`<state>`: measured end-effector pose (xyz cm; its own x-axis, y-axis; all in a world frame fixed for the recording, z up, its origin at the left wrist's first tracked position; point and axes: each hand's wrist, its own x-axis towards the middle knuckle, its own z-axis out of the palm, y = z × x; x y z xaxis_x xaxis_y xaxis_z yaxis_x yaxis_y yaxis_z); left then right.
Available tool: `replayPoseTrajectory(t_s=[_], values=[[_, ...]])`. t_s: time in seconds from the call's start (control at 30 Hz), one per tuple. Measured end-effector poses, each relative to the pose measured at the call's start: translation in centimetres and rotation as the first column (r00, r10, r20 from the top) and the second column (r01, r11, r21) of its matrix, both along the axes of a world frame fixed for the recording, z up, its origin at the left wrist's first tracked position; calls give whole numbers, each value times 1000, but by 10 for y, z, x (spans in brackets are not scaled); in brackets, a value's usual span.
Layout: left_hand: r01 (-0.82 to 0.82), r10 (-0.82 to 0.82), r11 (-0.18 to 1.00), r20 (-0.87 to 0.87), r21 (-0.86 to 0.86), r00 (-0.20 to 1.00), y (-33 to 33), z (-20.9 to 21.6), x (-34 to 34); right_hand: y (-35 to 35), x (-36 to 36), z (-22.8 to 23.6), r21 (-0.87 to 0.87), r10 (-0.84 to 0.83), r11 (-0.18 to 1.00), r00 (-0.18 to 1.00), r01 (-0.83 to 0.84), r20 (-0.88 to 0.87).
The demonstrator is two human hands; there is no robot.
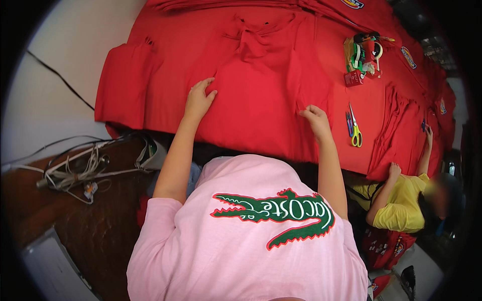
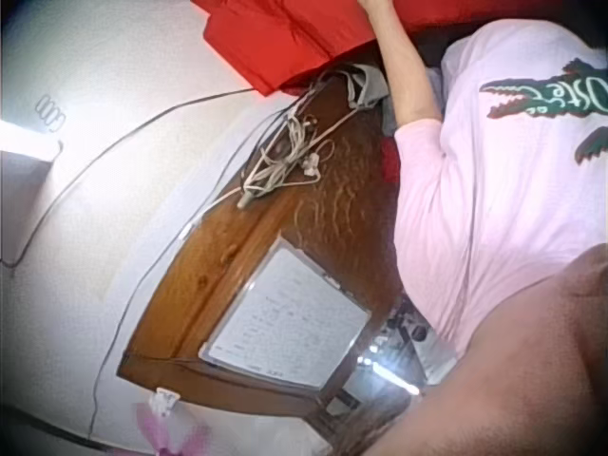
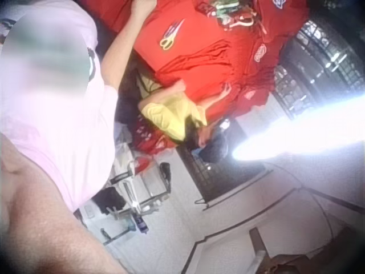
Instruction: The person picks up several red garments from a stack, spreads them out on a surface, and uses shears to trim excess thread from the necklines and seams.
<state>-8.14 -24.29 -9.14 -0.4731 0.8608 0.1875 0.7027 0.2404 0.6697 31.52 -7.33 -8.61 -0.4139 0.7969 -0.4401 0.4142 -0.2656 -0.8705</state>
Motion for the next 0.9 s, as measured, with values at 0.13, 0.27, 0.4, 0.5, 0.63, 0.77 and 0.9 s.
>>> replayPoseTrajectory(t_s=[0.13,0.27,0.4,0.5,0.63,0.77,0.9], values=[[73,136,953,629,-295,765,21,-19,-17,-9,38,23,-634,-468,773,664,-11,-583],[372,158,913,986,-167,56,57,22,-9,-18,27,41,-765,-519,643,712,-39,-473],[260,73,966,963,-3,-261,98,38,12,20,-46,48,-535,-528,828,551,168,-646],[123,-104,977,893,174,-437,146,54,-9,94,-74,93,-503,-495,864,243,34,-834],[-28,-338,934,859,355,-385,188,97,-63,148,-81,157,-461,-468,883,252,89,-847],[-16,-425,899,863,438,-275,201,121,-111,192,-73,169,-471,-415,882,529,32,-741],[-115,-292,950,956,291,10,209,116,-109,222,-59,158,-534,-426,844,671,53,-607]])
